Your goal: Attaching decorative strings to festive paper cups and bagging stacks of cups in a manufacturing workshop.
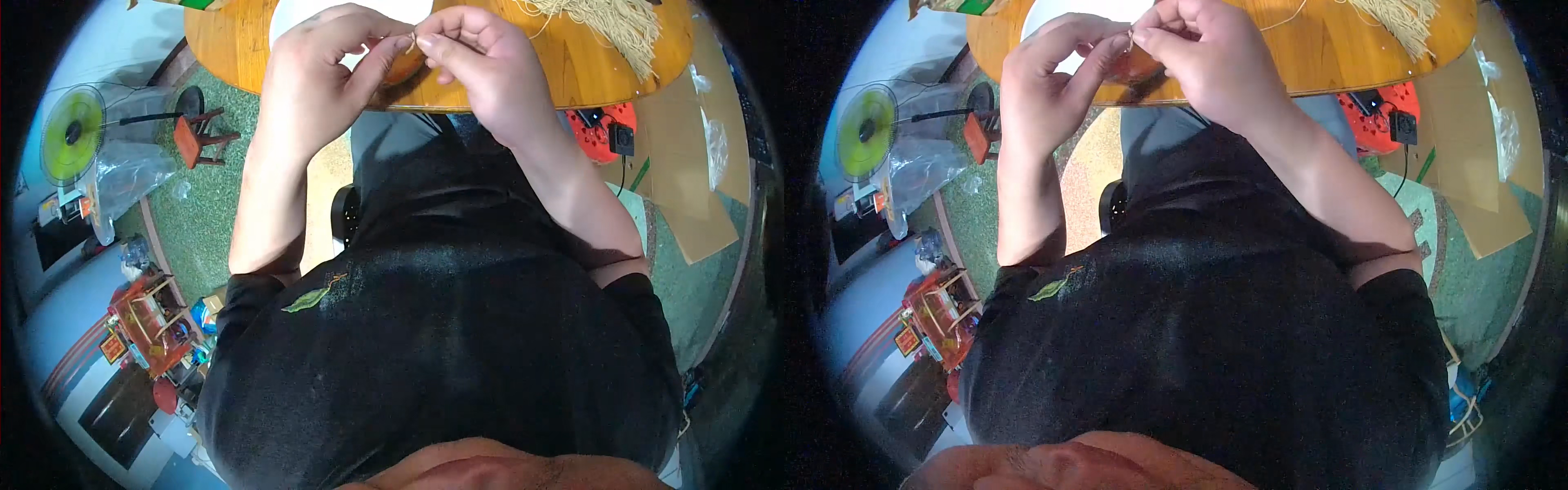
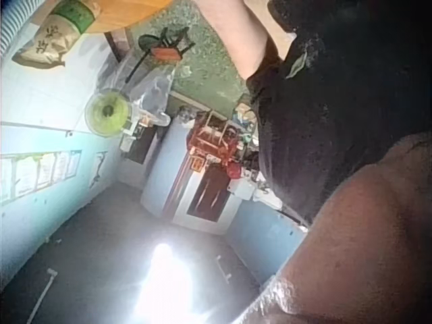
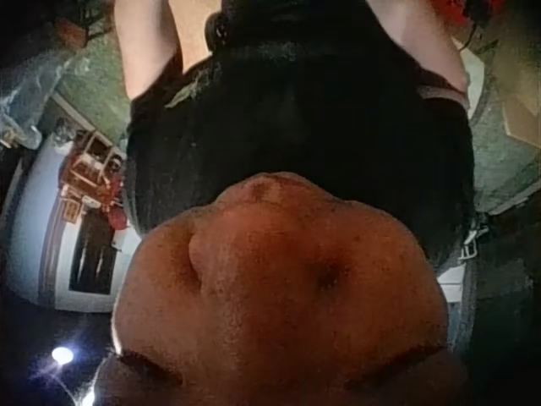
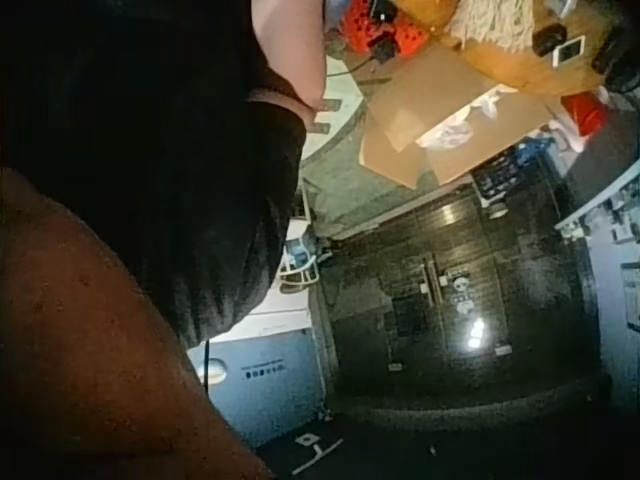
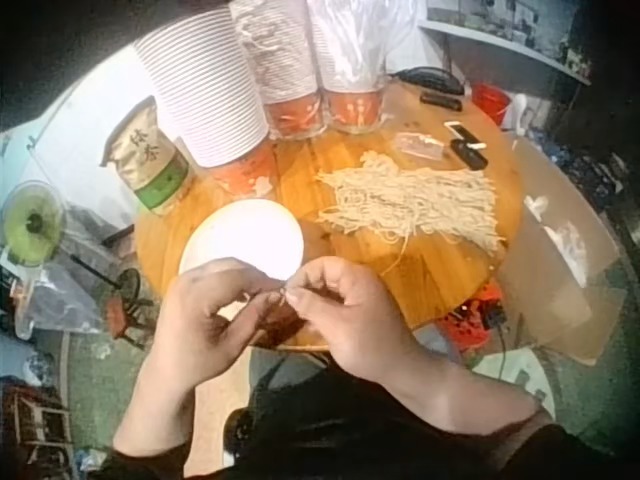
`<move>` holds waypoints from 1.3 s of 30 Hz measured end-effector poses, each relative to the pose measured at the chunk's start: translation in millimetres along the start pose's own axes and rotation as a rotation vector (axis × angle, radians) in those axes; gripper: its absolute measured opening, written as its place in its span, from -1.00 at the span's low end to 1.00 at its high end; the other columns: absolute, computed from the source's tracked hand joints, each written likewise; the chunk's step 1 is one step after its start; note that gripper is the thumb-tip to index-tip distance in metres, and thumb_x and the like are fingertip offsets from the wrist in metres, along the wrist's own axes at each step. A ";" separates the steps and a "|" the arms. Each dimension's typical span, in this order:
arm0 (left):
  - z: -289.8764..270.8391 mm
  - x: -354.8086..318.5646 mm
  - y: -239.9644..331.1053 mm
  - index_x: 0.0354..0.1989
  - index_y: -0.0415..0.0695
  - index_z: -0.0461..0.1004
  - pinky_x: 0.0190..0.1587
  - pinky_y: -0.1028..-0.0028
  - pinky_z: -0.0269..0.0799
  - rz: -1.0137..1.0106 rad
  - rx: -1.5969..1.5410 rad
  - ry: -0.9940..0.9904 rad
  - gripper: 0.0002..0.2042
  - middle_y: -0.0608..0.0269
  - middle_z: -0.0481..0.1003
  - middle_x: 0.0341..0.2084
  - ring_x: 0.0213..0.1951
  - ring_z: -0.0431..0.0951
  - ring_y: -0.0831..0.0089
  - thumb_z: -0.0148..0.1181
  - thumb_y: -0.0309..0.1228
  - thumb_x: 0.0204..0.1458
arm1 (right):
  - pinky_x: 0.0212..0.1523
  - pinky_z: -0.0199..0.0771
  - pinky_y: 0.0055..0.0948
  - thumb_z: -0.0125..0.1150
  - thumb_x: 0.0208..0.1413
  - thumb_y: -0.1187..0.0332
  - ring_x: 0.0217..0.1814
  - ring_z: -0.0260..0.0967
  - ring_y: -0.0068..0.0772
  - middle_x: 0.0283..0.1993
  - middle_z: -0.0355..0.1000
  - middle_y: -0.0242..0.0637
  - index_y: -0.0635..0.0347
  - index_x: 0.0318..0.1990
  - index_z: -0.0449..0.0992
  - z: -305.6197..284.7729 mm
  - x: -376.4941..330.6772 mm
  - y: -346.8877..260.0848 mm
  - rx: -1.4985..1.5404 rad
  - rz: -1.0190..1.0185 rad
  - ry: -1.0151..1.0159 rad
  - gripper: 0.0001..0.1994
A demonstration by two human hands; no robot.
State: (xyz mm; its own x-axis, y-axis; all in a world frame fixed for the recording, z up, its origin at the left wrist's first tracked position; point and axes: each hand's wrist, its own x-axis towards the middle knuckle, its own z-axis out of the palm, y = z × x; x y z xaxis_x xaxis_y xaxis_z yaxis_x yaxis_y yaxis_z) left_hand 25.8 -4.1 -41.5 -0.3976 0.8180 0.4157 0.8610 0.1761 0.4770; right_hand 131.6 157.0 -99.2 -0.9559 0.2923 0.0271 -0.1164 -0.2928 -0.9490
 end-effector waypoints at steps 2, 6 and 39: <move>1.5 -1.4 -2.5 -0.19 -0.26 0.67 -0.22 0.49 0.53 -0.032 -0.048 0.004 -0.90 0.22 0.66 -0.35 -0.34 0.62 0.47 0.37 -0.56 0.13 | -0.33 0.44 -0.51 0.25 0.27 0.56 -0.29 0.46 -0.60 -0.32 0.51 -0.31 0.38 -0.28 0.53 10.5 -3.8 -10.9 -0.107 -0.301 0.113 -0.93; 2.2 -2.7 -4.2 -0.19 -0.28 0.67 -0.21 0.51 0.52 -0.042 -0.059 0.026 -0.90 0.20 0.66 -0.36 -0.34 0.61 0.49 0.38 -0.55 0.14 | -0.31 0.46 -0.45 0.28 0.25 0.56 -0.30 0.49 -0.47 -0.28 0.52 -0.25 0.36 -0.24 0.55 7.3 -4.5 -14.1 -0.191 -0.342 0.117 -0.96; -12.9 -0.6 -2.5 -0.09 -0.27 0.57 -0.04 0.50 0.50 -0.412 -0.582 -0.101 -0.83 0.25 0.62 -0.21 -0.17 0.59 0.54 0.15 -0.41 0.38 | -0.30 0.53 -0.22 0.36 0.06 0.56 -0.27 0.53 -0.04 -0.31 0.51 -0.13 0.25 -0.27 0.60 -2.3 24.9 -34.4 -0.809 -0.910 -0.008 -0.91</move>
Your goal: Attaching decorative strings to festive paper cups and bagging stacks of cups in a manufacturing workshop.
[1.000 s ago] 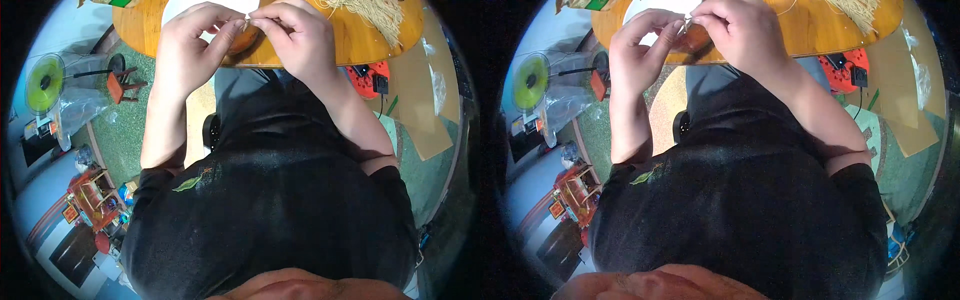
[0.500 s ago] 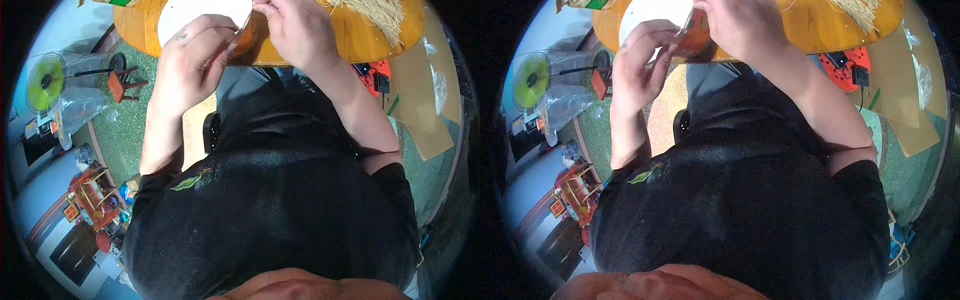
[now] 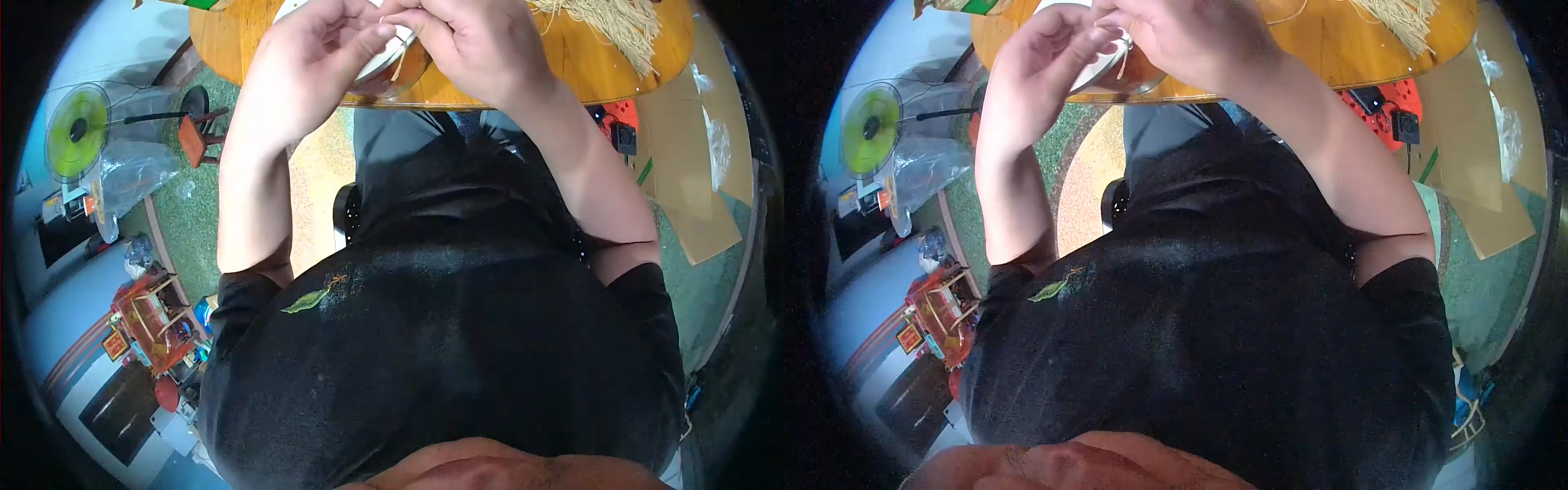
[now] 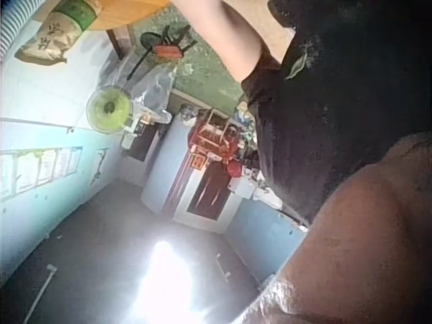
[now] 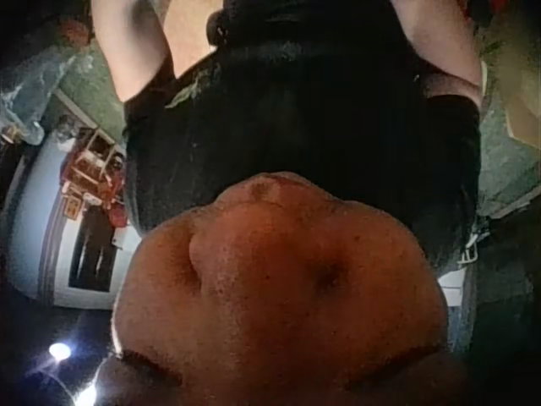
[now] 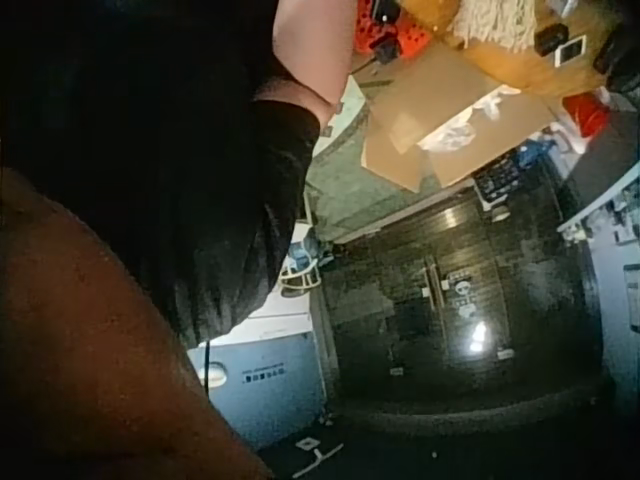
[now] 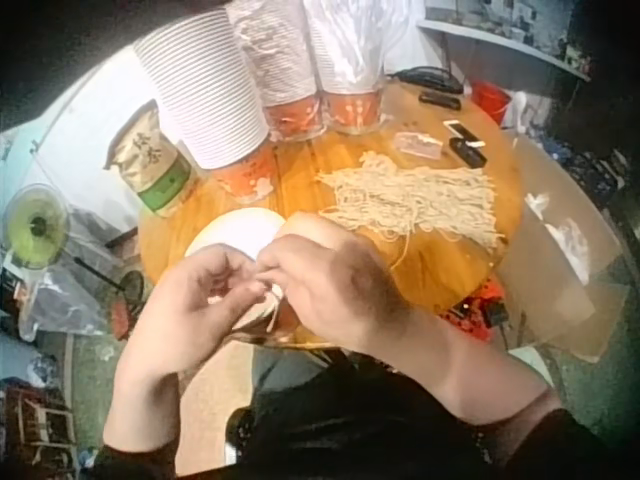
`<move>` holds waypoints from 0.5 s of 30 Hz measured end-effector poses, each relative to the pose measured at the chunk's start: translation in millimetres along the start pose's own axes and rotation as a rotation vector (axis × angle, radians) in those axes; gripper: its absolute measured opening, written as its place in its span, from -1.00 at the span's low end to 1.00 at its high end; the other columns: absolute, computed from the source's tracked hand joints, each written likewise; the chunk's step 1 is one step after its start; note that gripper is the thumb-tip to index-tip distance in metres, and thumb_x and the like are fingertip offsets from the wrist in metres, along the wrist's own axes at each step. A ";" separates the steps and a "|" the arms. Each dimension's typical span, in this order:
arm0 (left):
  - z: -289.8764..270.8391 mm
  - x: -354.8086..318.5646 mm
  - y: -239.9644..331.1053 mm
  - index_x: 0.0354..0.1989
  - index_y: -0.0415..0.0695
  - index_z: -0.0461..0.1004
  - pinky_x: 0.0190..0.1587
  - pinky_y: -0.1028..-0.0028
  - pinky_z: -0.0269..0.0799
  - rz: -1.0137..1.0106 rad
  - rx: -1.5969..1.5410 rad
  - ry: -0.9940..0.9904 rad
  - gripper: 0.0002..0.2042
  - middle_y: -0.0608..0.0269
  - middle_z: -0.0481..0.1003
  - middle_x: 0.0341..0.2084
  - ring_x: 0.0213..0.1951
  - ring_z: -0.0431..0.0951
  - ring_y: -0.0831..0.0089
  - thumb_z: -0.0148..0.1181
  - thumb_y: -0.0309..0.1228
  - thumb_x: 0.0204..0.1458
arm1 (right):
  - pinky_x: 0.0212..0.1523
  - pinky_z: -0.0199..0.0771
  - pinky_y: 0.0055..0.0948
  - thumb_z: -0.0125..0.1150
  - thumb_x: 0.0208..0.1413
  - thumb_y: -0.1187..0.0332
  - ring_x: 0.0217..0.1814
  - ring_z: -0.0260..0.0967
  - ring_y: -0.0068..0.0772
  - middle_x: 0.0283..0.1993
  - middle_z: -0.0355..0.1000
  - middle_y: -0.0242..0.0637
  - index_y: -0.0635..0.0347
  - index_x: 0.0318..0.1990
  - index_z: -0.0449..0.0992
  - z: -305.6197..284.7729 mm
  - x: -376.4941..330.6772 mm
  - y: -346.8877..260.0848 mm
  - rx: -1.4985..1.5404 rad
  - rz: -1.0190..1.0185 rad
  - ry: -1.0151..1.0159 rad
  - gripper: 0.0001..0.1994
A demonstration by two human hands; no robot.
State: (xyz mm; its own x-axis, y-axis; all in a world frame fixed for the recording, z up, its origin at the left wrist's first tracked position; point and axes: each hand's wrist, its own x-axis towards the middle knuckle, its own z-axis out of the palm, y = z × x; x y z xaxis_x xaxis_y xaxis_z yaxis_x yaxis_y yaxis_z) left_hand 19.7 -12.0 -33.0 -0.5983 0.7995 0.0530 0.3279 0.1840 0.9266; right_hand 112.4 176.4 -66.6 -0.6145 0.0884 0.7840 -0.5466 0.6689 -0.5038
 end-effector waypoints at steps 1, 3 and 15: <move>9.4 3.8 21.5 -0.16 -0.27 0.57 -0.15 0.50 0.50 -0.116 0.114 0.011 -0.89 0.29 0.61 -0.31 -0.24 0.58 0.56 0.28 -0.48 0.26 | -0.29 0.53 -0.23 0.36 0.05 0.57 -0.28 0.53 -0.05 -0.30 0.51 -0.13 0.25 -0.27 0.60 2.1 -3.4 6.8 0.028 -0.034 0.027 -0.90; 17.9 7.9 38.1 -0.19 -0.30 0.59 -0.25 0.55 0.49 -0.325 0.122 0.013 -0.92 0.38 0.60 -0.40 -0.31 0.54 0.67 0.33 -0.56 0.21 | -0.29 0.54 -0.23 0.37 0.04 0.57 -0.28 0.53 -0.06 -0.30 0.51 -0.13 0.24 -0.27 0.60 4.3 -4.7 12.2 0.067 -0.074 0.053 -0.90; -3.3 11.9 -16.5 -0.09 -0.25 0.64 -0.18 0.59 0.46 -0.084 0.026 -0.060 -0.82 0.34 0.67 -0.29 -0.29 0.57 0.66 0.22 -0.38 0.34 | -0.22 0.60 -0.44 0.46 -0.03 0.64 -0.21 0.58 -0.30 -0.18 0.57 -0.23 0.24 -0.23 0.69 16.3 -55.4 12.5 0.020 -0.134 0.051 -0.81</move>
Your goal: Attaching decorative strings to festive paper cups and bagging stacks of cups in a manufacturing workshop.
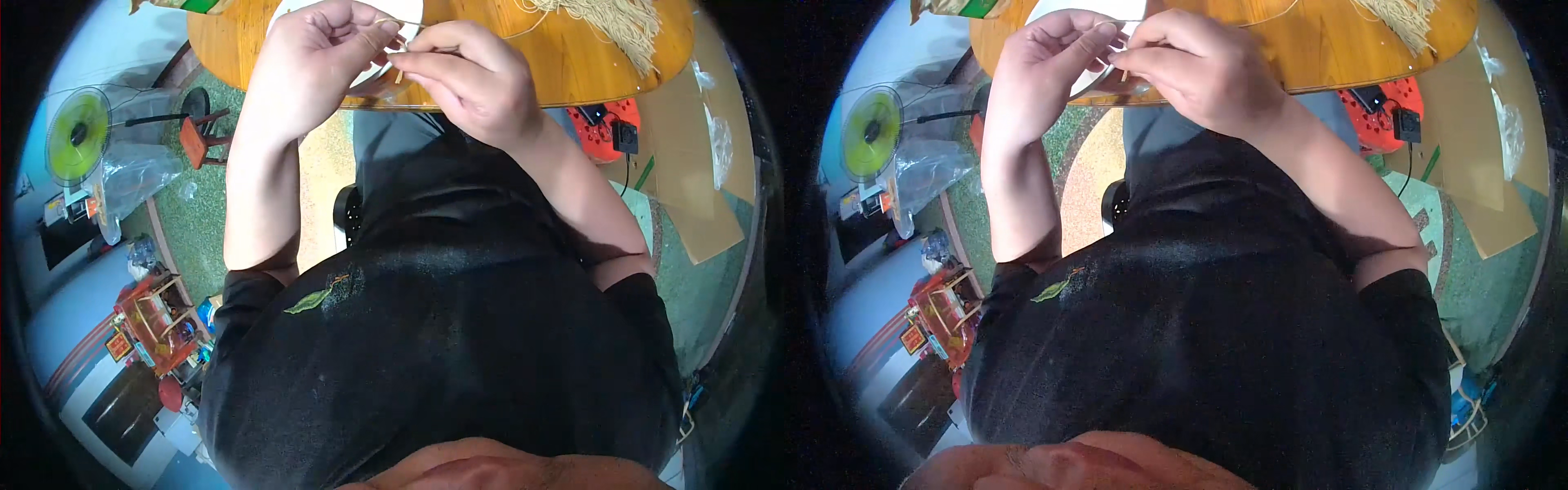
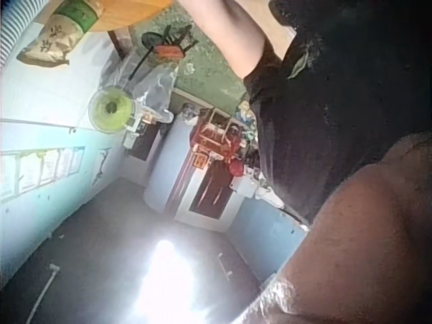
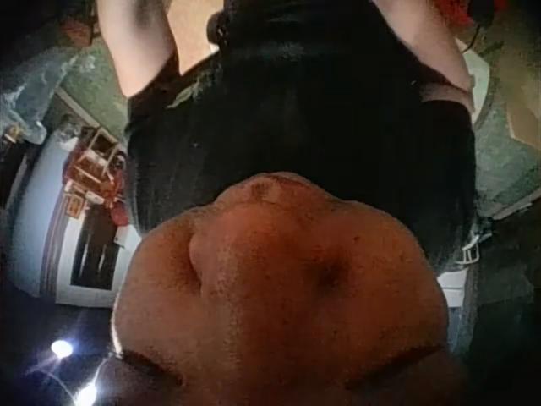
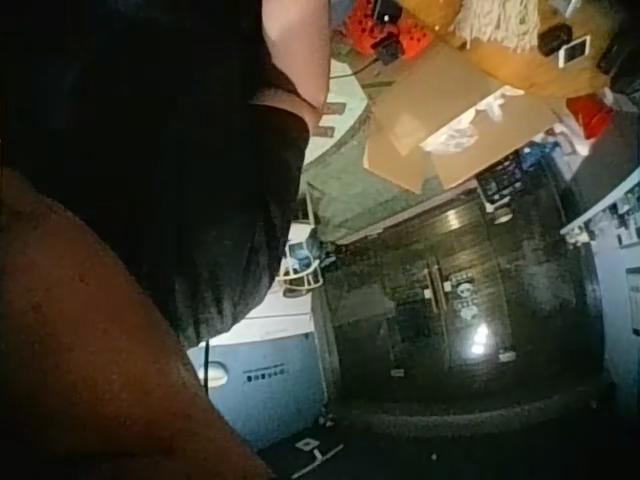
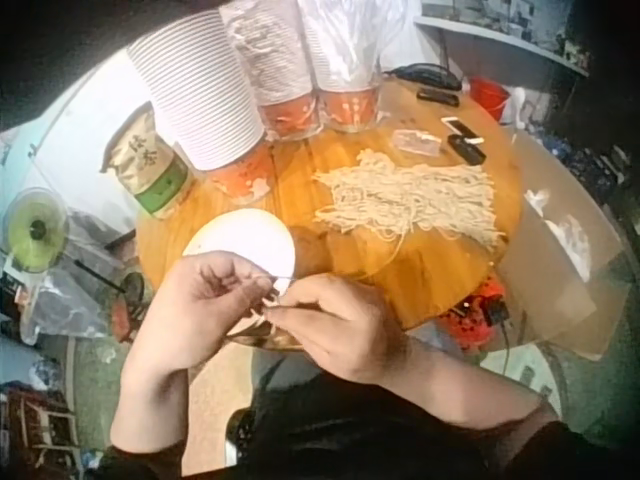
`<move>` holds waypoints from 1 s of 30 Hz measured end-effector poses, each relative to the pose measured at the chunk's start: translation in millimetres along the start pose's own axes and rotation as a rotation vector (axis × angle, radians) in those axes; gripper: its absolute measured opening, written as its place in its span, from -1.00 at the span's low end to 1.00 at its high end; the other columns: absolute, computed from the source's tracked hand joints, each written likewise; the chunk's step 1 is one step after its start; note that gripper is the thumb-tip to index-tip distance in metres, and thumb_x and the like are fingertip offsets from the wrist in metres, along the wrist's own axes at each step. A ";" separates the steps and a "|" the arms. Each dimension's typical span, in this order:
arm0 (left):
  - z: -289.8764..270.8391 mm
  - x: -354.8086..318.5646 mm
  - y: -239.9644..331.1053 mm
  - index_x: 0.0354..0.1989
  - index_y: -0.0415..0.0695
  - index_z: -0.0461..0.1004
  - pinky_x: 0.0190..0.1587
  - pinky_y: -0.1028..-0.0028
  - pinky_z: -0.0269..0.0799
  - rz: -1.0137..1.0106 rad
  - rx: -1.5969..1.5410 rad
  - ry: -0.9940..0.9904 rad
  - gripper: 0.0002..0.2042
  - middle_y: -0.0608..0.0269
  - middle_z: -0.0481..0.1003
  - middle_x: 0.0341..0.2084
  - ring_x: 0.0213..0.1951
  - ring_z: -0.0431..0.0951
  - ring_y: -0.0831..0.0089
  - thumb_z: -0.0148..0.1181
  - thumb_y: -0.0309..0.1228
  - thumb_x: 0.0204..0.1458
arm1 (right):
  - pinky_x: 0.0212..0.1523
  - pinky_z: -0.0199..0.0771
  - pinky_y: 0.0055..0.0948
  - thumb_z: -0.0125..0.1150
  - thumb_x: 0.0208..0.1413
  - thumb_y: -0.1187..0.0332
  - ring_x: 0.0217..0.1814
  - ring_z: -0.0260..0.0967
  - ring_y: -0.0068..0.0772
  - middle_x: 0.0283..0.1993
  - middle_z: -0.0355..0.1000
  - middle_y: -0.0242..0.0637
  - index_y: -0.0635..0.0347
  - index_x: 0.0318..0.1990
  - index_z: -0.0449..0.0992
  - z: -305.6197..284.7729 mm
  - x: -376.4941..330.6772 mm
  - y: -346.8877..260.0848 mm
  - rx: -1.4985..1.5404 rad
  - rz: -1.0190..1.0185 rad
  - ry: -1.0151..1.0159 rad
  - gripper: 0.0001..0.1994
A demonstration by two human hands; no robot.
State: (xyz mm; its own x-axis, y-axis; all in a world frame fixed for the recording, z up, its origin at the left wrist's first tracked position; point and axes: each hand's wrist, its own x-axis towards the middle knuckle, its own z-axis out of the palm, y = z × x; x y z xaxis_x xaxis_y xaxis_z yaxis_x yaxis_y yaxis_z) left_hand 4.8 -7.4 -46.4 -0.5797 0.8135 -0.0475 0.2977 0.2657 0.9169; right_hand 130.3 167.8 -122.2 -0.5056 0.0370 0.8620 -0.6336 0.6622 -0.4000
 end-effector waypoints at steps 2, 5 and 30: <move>-0.8 0.1 2.5 -0.09 -0.24 0.64 -0.18 0.59 0.46 -0.013 -0.011 -0.007 -0.82 0.34 0.67 -0.29 -0.29 0.57 0.66 0.22 -0.38 0.34 | -0.27 0.61 -0.45 0.46 -0.04 0.65 -0.25 0.58 -0.28 -0.18 0.57 -0.23 0.25 -0.23 0.68 2.0 5.8 5.3 -0.006 -0.064 0.012 -0.80; 0.0 -0.2 0.4 -0.10 -0.25 0.64 -0.19 0.58 0.46 -0.021 0.001 0.013 -0.82 0.33 0.68 -0.30 -0.30 0.58 0.65 0.22 -0.38 0.34 | -0.29 0.60 -0.45 0.43 0.01 0.64 -0.27 0.58 -0.32 -0.21 0.57 -0.23 0.27 -0.24 0.68 0.1 14.2 5.9 0.059 -0.078 -0.011 -0.84; 9.4 -14.9 15.8 0.00 -0.33 0.62 -0.17 0.61 0.47 0.075 -0.126 0.051 -0.81 0.28 0.66 -0.22 -0.26 0.56 0.64 0.27 -0.55 0.27 | -0.17 0.64 -0.58 0.23 0.34 0.49 -0.23 0.62 -0.57 -0.17 0.67 -0.24 0.36 -0.08 0.61 -15.6 38.7 -33.1 0.468 1.052 -0.128 -0.88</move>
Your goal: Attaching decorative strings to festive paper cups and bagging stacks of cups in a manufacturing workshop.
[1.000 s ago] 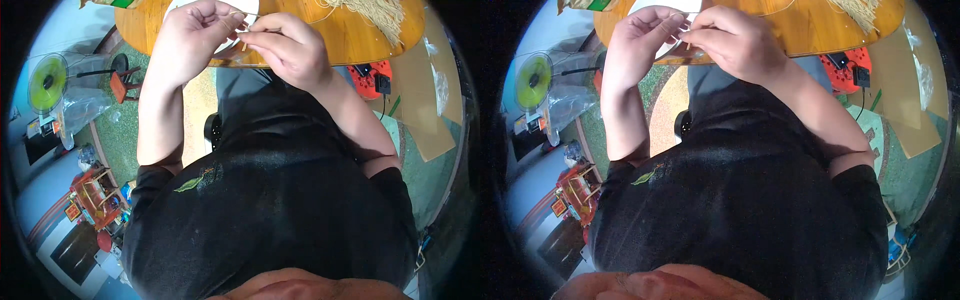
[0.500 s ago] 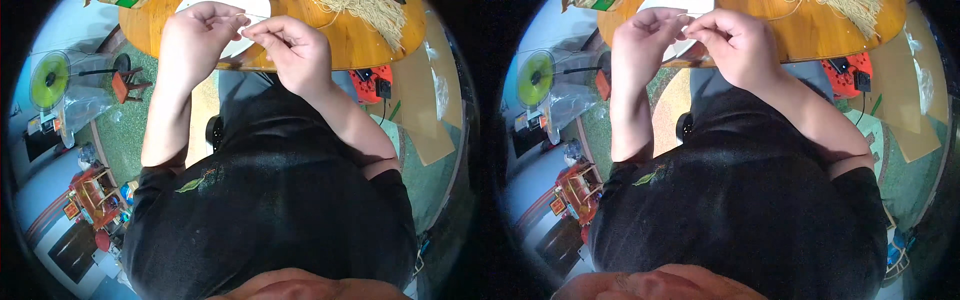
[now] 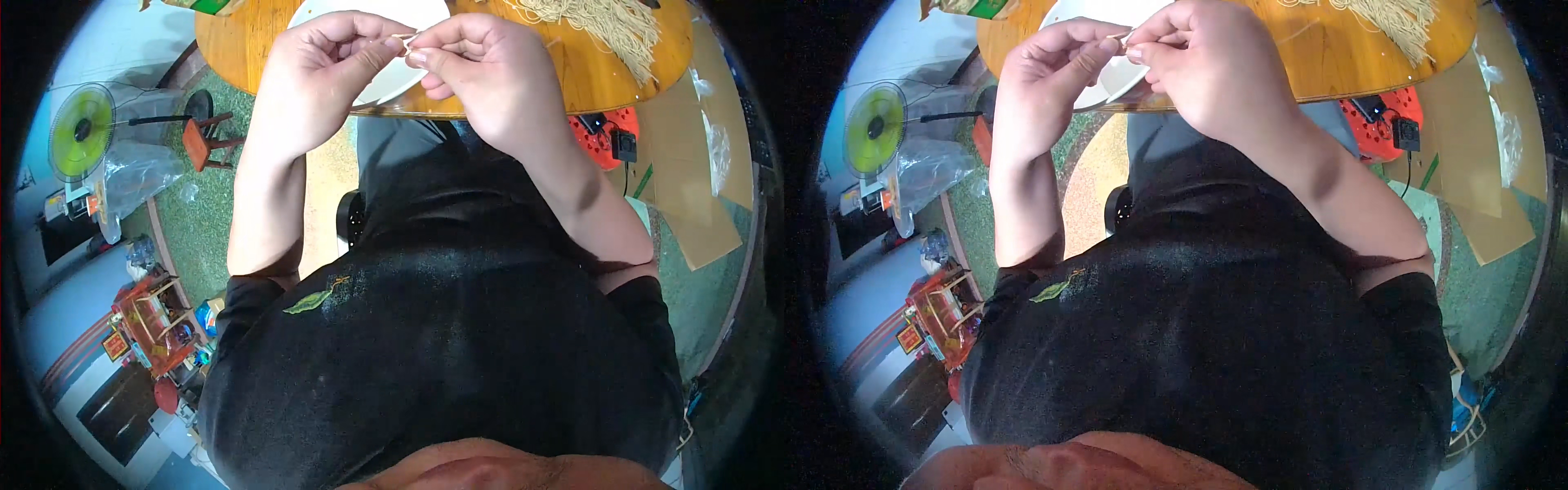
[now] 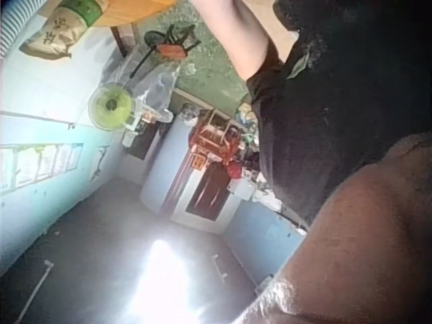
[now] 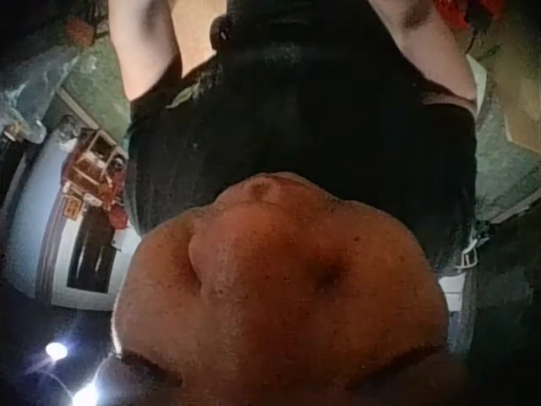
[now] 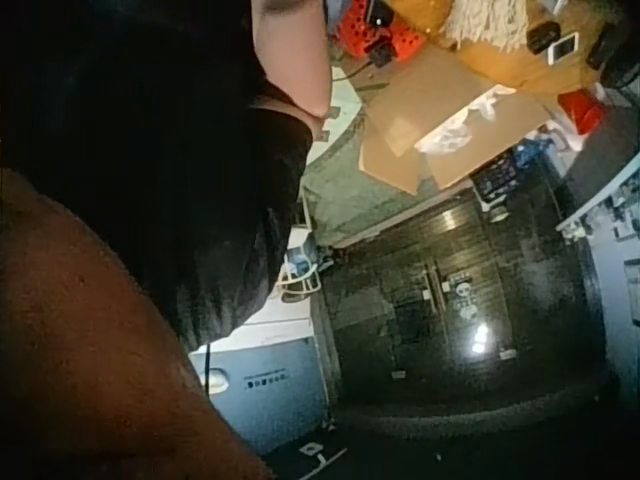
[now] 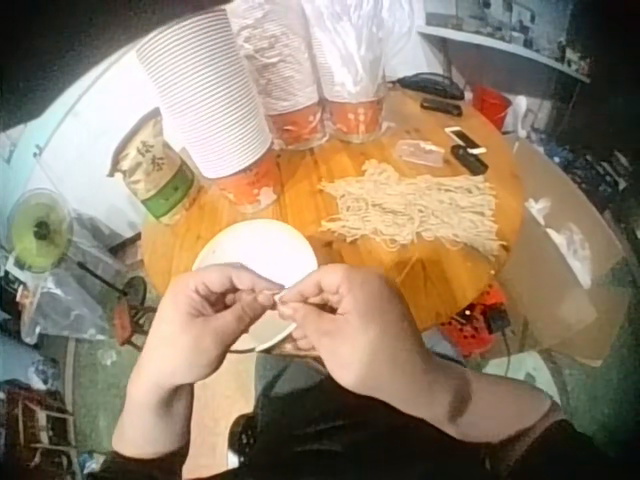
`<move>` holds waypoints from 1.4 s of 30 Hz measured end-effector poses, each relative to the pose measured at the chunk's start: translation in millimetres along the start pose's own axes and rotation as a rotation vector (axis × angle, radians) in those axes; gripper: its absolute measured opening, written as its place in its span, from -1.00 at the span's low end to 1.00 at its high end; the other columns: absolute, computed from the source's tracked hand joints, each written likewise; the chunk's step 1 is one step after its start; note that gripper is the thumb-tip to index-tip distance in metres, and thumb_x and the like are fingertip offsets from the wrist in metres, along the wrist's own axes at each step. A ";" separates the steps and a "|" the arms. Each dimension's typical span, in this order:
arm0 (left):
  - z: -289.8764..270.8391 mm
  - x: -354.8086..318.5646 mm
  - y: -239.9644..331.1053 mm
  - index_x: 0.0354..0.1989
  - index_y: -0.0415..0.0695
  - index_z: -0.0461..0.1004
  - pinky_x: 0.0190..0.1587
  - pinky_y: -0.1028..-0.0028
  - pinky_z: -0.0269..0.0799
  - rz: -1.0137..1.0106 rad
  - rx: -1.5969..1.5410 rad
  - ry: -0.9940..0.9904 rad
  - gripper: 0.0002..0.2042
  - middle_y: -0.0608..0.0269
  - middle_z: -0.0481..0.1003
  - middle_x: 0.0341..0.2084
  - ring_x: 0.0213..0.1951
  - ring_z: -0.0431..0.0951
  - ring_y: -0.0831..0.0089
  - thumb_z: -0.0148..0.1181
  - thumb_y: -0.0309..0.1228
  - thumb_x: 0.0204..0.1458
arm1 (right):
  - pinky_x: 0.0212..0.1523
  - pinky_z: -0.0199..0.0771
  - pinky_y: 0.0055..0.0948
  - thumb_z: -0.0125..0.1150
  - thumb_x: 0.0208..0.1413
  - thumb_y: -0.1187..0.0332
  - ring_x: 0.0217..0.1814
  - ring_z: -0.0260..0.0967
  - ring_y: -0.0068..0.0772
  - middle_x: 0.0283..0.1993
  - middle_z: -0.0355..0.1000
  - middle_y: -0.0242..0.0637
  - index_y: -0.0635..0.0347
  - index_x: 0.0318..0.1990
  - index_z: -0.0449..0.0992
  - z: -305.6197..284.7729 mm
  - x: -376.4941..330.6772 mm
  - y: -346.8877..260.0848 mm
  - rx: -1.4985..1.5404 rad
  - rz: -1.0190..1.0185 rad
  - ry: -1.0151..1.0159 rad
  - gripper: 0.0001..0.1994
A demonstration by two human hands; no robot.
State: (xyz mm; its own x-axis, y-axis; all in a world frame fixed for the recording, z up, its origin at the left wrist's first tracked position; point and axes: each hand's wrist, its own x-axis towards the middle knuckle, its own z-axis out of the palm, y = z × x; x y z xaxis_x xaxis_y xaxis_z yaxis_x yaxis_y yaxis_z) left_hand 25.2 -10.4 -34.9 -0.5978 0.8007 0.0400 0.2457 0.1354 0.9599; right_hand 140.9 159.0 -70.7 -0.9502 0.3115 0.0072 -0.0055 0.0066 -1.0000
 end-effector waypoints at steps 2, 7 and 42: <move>1.4 0.2 -4.6 0.00 -0.34 0.62 -0.13 0.58 0.48 0.034 0.018 0.010 -0.82 0.27 0.65 -0.22 -0.22 0.57 0.61 0.26 -0.57 0.26 | -0.19 0.63 -0.60 0.24 0.32 0.52 -0.22 0.62 -0.58 -0.18 0.68 -0.25 0.36 -0.07 0.61 -1.7 1.4 -13.8 -0.026 0.043 0.004 -0.89; 3.6 1.8 -8.7 0.00 -0.34 0.63 -0.05 0.51 0.50 0.287 0.241 0.031 -0.81 0.22 0.63 -0.22 -0.15 0.61 0.51 0.24 -0.63 0.24 | -0.26 0.62 -0.53 0.26 0.31 0.45 -0.34 0.58 -0.54 -0.35 0.61 -0.23 0.46 -0.18 0.57 -3.2 2.9 -30.0 -0.030 0.230 -0.028 -0.83; -2.2 4.3 -21.7 -0.06 -0.33 0.57 -0.01 0.57 0.55 0.089 0.080 0.006 -0.86 0.24 0.65 -0.20 -0.14 0.63 0.59 0.26 -0.55 0.28 | -0.15 0.68 -0.52 0.23 0.32 0.49 -0.25 0.62 -0.45 -0.23 0.63 -0.13 0.54 -0.06 0.58 -21.3 9.8 -19.9 0.156 0.125 -0.265 -0.80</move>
State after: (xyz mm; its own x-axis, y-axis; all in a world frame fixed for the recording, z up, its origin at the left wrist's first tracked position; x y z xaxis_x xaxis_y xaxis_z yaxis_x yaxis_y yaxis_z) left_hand 15.7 -11.2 -55.0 -0.5759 0.8078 0.1257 0.3575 0.1105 0.9273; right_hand 138.3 182.1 -50.7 -0.9944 0.0422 -0.0965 0.0882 -0.1680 -0.9818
